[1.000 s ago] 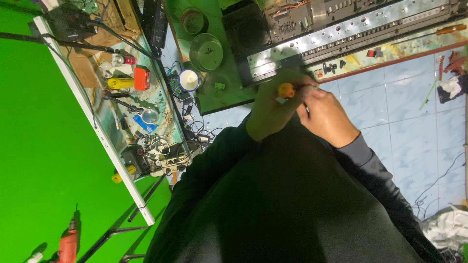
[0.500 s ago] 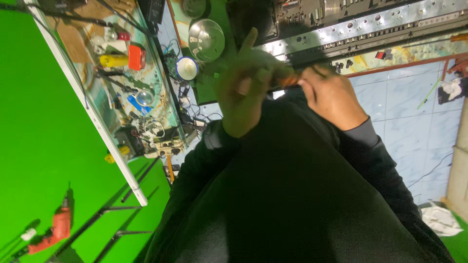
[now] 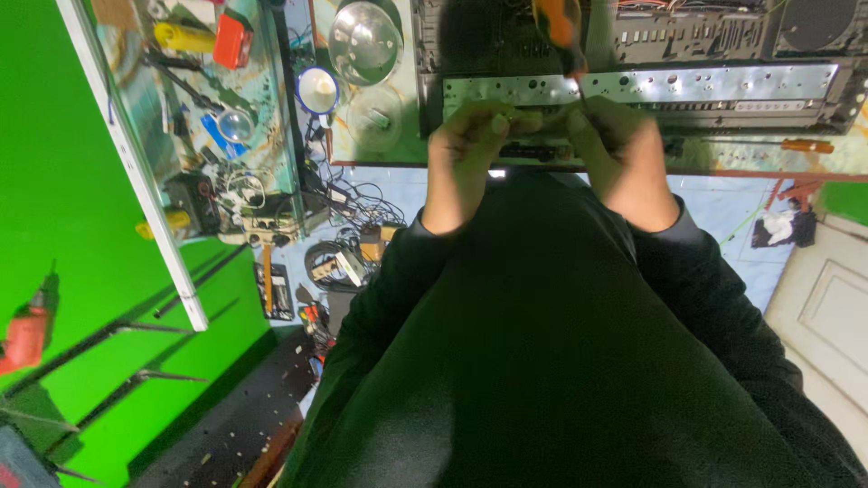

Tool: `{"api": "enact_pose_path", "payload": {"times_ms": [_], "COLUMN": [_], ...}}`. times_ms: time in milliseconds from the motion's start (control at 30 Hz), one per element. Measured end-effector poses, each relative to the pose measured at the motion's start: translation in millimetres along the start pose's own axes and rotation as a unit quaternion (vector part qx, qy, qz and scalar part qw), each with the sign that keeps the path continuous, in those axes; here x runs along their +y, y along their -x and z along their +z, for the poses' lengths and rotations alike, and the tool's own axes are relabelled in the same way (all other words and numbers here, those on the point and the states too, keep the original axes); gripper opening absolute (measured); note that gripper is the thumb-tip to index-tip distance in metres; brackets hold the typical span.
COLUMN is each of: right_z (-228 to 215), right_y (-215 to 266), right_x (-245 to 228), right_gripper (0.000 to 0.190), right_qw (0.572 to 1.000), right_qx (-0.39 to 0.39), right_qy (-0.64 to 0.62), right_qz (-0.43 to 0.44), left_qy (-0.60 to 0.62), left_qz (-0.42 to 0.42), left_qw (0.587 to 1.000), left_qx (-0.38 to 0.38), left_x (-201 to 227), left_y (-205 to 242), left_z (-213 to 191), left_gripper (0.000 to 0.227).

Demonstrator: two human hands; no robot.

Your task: The person uses a screwdriver to remove and install screws on a disassembled electronic device, likely a VCR or stereo component. They repeatedly pick up screws from a small metal bowl and place them into the device's chassis, tightening them with the tool.

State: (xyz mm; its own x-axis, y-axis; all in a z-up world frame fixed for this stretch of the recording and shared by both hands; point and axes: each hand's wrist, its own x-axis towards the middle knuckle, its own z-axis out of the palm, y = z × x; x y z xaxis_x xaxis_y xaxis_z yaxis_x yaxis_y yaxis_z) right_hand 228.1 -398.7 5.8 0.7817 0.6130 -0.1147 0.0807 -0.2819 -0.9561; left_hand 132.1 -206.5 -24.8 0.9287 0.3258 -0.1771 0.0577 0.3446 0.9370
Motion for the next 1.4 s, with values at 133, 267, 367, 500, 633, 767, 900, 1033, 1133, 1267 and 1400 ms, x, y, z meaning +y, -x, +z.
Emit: {"api": "enact_pose_path", "payload": {"times_ms": [133, 267, 367, 500, 633, 767, 900, 1033, 1133, 1267, 1400], "right_z": [-2.2, -8.8, -8.2, -5.9, -5.2, -6.5, -3.0, 3.6, 0.7, -4.4, -18.0], "right_y": [-4.7, -8.7, -7.7, -7.2, -4.4, -5.9, -10.4, -17.3, -24.1, -18.6, -1.4], "right_x": [-3.8, 2.5, 11.7, 19.7, 23.9, 28.7, 30.7, 36.4, 34.5, 25.3, 17.0], "right_gripper": [0.029, 0.027, 0.027, 0.023, 0.018, 0.014, 0.028, 0.025, 0.027, 0.026, 0.031], "right_qw": [0.997, 0.996, 0.995, 0.995, 0.993, 0.995, 0.996, 0.993, 0.972, 0.981, 0.989], "right_qx": [-0.039, -0.073, -0.083, -0.077, -0.070, -0.060, -0.054, -0.052, -0.010, -0.064, 0.000], "right_qy": [-0.065, -0.044, -0.056, -0.058, -0.083, -0.066, -0.032, 0.028, 0.077, 0.070, 0.047], "right_qz": [-0.005, -0.001, -0.031, -0.037, -0.045, -0.050, -0.066, -0.101, -0.224, -0.169, -0.140], "left_qy": [0.013, 0.010, 0.159, 0.126, 0.207, 0.265, 0.099, -0.024, -0.153, -0.225, -0.317], "left_qz": [0.044, 0.073, 0.090, 0.085, 0.060, 0.089, 0.025, 0.035, 0.135, 0.108, 0.177], "left_qw": [0.998, 0.992, 0.980, 0.985, 0.970, 0.960, 0.995, 0.999, 0.979, 0.968, 0.931], "left_qx": [0.035, 0.107, 0.079, 0.087, 0.114, 0.026, -0.004, -0.015, -0.027, 0.012, 0.025], "left_x": [-30.1, -51.8, -57.2, -57.5, -67.9, -67.9, -47.9, -21.9, -10.6, -4.9, -1.3], "left_y": [11.0, 4.3, -1.2, -6.7, -20.2, -29.0, -30.8, -32.7, -32.9, -28.5, -25.0], "left_z": [10.2, 20.6, 26.4, 24.0, 25.8, 31.9, 44.3, 50.2, 52.3, 54.3, 42.1], "left_gripper": [0.015, 0.018, 0.019, 0.021, 0.017, 0.008, 0.016, 0.012, 0.009, 0.007, 0.010]}}
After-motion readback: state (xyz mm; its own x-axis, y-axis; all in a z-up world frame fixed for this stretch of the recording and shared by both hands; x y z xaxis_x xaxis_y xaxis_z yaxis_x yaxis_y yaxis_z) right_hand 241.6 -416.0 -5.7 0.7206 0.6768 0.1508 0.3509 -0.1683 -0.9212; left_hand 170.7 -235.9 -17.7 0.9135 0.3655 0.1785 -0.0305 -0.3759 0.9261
